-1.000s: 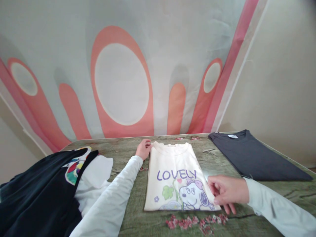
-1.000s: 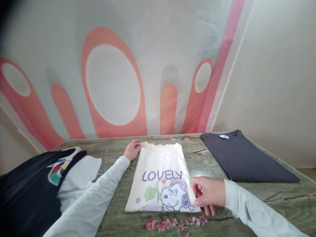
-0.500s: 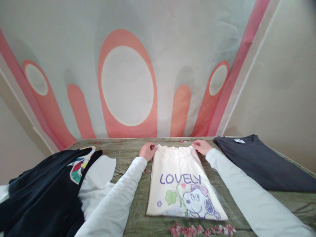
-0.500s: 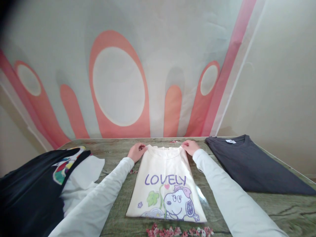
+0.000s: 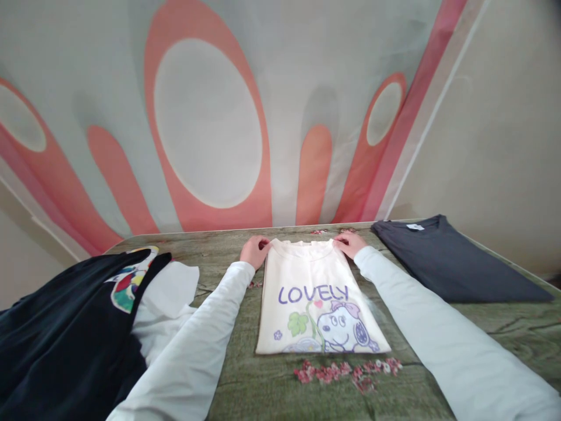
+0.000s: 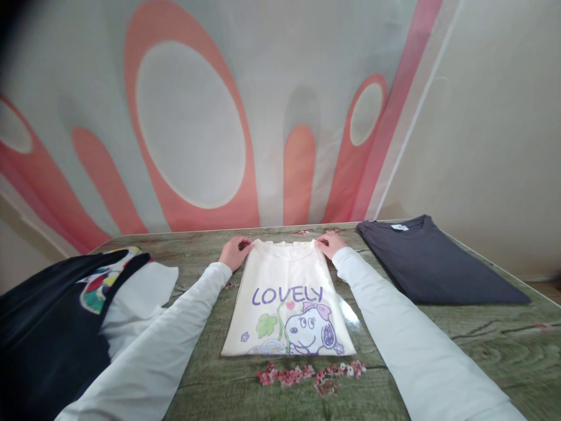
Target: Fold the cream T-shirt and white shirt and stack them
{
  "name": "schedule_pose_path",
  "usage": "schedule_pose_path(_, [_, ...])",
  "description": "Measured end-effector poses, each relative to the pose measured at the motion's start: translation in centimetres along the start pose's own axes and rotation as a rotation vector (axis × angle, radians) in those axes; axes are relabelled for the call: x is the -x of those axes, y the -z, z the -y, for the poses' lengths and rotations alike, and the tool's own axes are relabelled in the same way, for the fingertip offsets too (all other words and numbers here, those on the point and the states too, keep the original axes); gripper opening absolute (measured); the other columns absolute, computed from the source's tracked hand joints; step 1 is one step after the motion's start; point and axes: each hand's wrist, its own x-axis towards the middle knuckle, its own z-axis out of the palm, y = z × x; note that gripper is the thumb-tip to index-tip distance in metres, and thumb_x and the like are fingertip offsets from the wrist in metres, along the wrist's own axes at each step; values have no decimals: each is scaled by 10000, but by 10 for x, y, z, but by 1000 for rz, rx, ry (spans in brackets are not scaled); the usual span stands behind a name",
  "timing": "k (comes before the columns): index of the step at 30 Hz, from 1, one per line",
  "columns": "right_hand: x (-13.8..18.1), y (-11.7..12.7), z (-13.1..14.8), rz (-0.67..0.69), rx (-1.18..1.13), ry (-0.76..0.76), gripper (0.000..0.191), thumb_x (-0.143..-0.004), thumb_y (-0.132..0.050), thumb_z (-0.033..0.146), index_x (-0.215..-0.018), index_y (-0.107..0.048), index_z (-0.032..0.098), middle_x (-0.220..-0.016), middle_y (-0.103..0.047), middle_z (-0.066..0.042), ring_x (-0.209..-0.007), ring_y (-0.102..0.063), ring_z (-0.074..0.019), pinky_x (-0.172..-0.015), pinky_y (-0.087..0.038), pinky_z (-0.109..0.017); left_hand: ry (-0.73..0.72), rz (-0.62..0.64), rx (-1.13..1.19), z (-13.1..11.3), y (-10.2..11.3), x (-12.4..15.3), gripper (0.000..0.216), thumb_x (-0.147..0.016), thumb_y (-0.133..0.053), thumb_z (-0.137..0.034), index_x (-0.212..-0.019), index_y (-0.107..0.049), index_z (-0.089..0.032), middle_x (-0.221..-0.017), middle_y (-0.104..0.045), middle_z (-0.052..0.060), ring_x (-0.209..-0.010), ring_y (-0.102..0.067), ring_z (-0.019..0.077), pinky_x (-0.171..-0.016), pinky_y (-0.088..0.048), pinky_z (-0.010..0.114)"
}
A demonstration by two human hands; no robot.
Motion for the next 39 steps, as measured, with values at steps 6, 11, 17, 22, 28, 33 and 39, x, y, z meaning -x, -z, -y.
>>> schedule_pose_path(6, [3, 1, 4, -14, 52, 52, 178, -750, -526, 287, -787, -637, 152, -802, -624, -63, -747, -555, -168, -709, -419, -261, -21, 23, -36, -5, 0, 0, 113, -782, -504, -272, -802, -565, -178, -771, -611, 19, -717, -562, 147, -688, -430, 245])
schedule_pose_path(11, [-1, -3, 6, -20, 75, 52, 170, -770, -501, 280, -818, -613, 161, -821, -621, -55, -738, -543, -159, -707, -405, -257, -9, 36, -95, -7, 2, -1, 97, -798, -490, -254, -807, -547, -176, -765, -612, 31, -721, -563, 163, -685, -426, 261])
schedule_pose_path(17, [-7, -6, 7, -15, 91, 42, 197, -794, -470, 285, -797, -619, 157, -817, -629, -65, -755, -541, -158, -698, -392, -246, -42, 27, -169, -51, 14, 5, 262, -790, -507, -239, -1040, -507, -160, -1055, -569, 102, -1008, -502, 245, -862, -361, 368])
schedule_pose_path(22, [-7, -5, 5, -4, 93, 36, 207, -796, -471, 298, -805, -624, 160, -830, -640, -60, -760, -550, -156, -695, -391, -238, -529, 524, -117, -147, 16, 68, 519, -855, -357, -484, -1255, -365, -155, -1300, -414, 115, -1187, -373, 248, -950, -293, 378])
schedule_pose_path(28, [-11, -8, 0, -25, 98, 5, 201, -792, -480, 290, -789, -625, 150, -821, -628, -70, -784, -552, -165, -724, -393, -249, -685, 619, -172, -184, 1, 132, 757, -774, -277, -679, -1344, -251, -181, -1405, -240, 118, -1272, -207, 309, -1007, -136, 508])
schedule_pose_path(33, [-12, -13, 1, -112, 85, -48, 175, -789, -482, 259, -756, -616, 151, -833, -594, -80, -833, -535, -175, -795, -383, -275, -749, 607, -238, -172, -9, 123, 702, -753, -324, -685, -1326, -294, -280, -1406, -249, 84, -1256, -228, 344, -972, -162, 558])
schedule_pose_path(39, [-9, -5, 5, -271, 25, -82, 197, -783, -435, 209, -871, -597, 138, -892, -571, -101, -892, -517, -202, -862, -383, -348, -812, 624, -239, -153, -5, 95, 685, -755, -356, -672, -1326, -294, -298, -1395, -281, 63, -1252, -259, 312, -1002, -164, 492])
